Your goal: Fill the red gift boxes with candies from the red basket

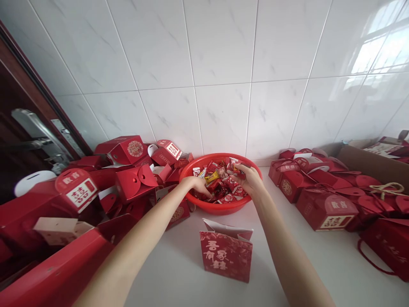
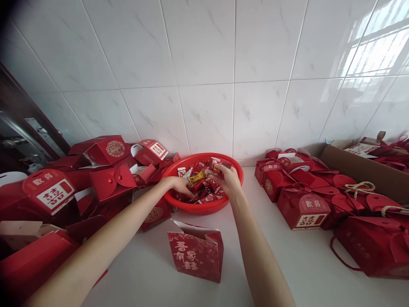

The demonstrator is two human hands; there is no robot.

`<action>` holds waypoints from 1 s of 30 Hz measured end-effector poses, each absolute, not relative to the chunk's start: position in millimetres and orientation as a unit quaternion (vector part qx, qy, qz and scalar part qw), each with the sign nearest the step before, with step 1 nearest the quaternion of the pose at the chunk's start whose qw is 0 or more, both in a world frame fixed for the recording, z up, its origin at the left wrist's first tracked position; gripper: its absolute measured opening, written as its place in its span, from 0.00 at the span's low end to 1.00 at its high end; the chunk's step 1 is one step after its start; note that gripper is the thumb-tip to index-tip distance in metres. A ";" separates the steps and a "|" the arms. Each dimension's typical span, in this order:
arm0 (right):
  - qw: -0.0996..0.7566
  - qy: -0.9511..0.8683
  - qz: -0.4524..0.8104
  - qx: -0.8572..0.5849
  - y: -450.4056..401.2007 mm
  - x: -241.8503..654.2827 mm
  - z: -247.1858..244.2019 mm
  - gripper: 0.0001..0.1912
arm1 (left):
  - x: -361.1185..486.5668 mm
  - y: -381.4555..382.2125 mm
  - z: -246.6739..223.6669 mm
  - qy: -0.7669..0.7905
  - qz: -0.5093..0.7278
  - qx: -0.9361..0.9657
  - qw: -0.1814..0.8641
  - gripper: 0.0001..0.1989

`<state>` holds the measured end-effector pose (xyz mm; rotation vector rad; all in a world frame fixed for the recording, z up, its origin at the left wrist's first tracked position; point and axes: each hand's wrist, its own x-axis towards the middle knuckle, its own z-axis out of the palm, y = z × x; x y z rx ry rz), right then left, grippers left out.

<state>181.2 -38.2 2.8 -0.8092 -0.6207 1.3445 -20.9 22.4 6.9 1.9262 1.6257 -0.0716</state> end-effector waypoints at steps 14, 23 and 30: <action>0.657 -0.292 0.597 -0.357 -39.0 180.2 1.9 0.14 | -6.8 4.9 9.8 0.536 -0.120 0.766 0.334 0.19; 0.659 -0.298 0.593 -0.355 -40.2 180.1 2.7 0.13 | -8.1 11.6 2.7 0.466 -0.041 0.798 0.381 0.07; 0.657 -0.298 0.594 -0.357 -40.9 180.0 4.3 0.13 | -6.8 13.9 5.0 0.448 0.128 0.773 0.430 0.06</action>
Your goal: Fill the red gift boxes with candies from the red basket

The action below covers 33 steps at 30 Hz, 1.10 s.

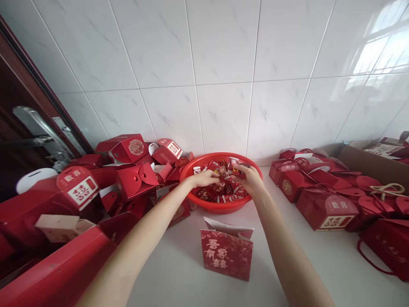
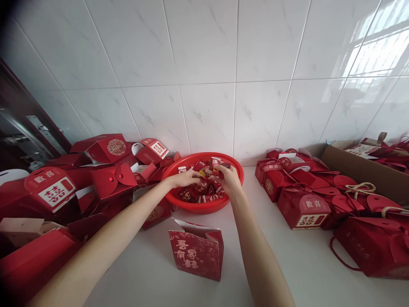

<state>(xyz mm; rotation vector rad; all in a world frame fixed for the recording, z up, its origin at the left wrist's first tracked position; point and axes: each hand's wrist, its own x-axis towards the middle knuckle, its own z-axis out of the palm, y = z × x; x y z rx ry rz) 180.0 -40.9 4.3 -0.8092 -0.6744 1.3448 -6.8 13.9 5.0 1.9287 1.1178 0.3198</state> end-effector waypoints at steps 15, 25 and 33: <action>0.661 -0.298 0.588 -0.360 -41.0 180.0 3.9 0.12 | -7.0 13.3 8.4 0.414 0.323 0.642 0.558 0.13; 0.652 -0.308 0.592 -0.359 -40.6 179.4 3.7 0.13 | -12.8 20.2 5.1 0.396 0.373 0.666 0.511 0.24; 0.649 -0.323 0.597 -0.343 -45.3 178.6 7.3 0.12 | -4.5 4.6 18.2 0.384 0.454 0.628 0.502 0.19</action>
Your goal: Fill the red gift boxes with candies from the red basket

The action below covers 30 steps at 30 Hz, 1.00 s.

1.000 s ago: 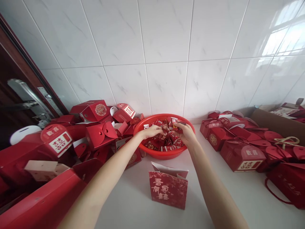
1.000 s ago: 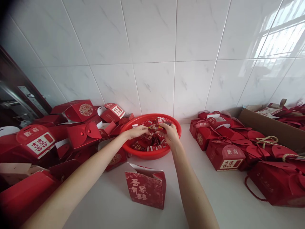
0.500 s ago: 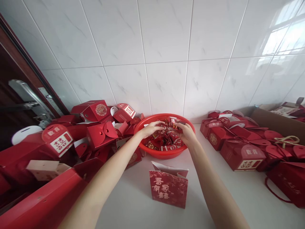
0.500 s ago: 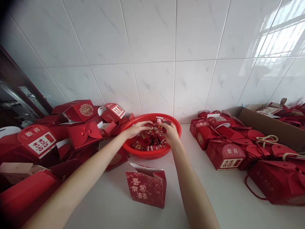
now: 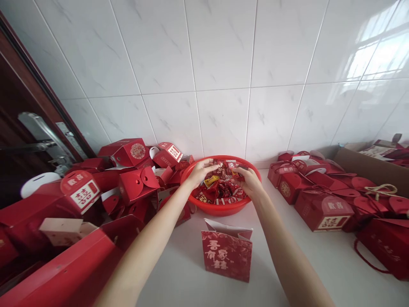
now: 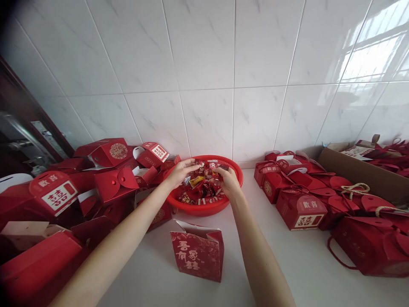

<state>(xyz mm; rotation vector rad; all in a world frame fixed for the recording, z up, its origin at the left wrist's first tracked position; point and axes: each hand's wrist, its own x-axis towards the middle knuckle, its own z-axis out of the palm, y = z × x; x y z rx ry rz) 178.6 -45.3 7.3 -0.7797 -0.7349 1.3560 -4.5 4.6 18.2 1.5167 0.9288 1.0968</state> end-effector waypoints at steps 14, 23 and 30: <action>0.609 -0.403 0.631 -0.262 -110.0 173.4 65.2 0.09 | 3.3 -104.6 67.5 0.305 0.543 0.623 0.473 0.17; 0.562 -0.524 0.562 -0.305 -146.9 191.5 76.6 0.12 | 0.1 -127.2 61.9 0.298 0.596 0.577 0.472 0.13; 0.577 -0.564 0.497 -0.318 -151.5 186.9 72.0 0.13 | -2.9 -131.9 62.0 0.324 0.569 0.606 0.452 0.15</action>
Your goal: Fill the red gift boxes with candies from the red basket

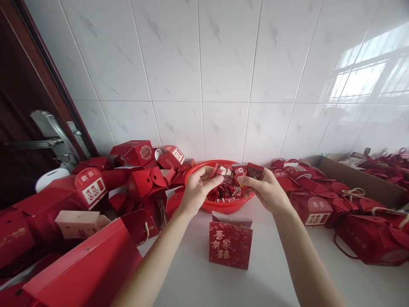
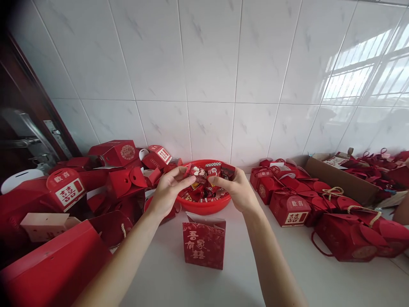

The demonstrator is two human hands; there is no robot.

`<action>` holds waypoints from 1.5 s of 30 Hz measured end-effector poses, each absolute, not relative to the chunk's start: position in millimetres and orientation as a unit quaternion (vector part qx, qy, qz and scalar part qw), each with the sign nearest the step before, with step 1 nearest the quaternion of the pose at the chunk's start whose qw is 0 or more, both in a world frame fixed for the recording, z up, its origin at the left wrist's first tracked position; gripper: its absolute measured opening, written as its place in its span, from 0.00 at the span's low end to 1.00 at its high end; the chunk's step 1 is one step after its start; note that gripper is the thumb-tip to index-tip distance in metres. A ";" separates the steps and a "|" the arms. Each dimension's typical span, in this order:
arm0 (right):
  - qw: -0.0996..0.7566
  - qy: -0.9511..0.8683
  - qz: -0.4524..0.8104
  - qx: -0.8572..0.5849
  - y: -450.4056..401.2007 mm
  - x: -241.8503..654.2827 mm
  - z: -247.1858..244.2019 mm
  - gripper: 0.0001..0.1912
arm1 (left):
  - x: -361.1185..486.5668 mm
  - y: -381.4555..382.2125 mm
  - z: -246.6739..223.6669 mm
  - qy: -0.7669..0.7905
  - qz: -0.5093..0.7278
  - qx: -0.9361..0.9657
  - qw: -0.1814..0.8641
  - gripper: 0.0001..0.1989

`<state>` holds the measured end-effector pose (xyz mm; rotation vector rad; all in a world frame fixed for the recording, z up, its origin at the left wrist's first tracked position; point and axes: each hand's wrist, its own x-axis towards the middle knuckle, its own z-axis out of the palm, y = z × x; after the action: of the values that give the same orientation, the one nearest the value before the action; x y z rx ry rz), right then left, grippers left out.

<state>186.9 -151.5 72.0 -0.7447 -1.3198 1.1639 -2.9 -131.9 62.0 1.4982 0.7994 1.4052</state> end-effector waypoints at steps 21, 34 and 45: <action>0.432 -0.731 0.327 -0.416 -191.8 218.7 102.0 0.08 | -26.0 -138.0 62.0 0.338 0.204 0.852 0.343 0.09; 0.267 -0.848 0.155 -0.430 -181.4 202.0 85.4 0.09 | -31.4 -134.5 58.5 0.346 0.171 0.824 0.415 0.25; 0.265 -0.841 0.230 -0.411 -179.2 203.0 91.9 0.08 | -32.6 -132.8 63.3 0.353 0.115 0.833 0.410 0.28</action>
<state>203.0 -179.2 91.9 -1.1113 -2.2719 0.6220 -32.6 -132.8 63.3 2.0980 0.8889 0.2884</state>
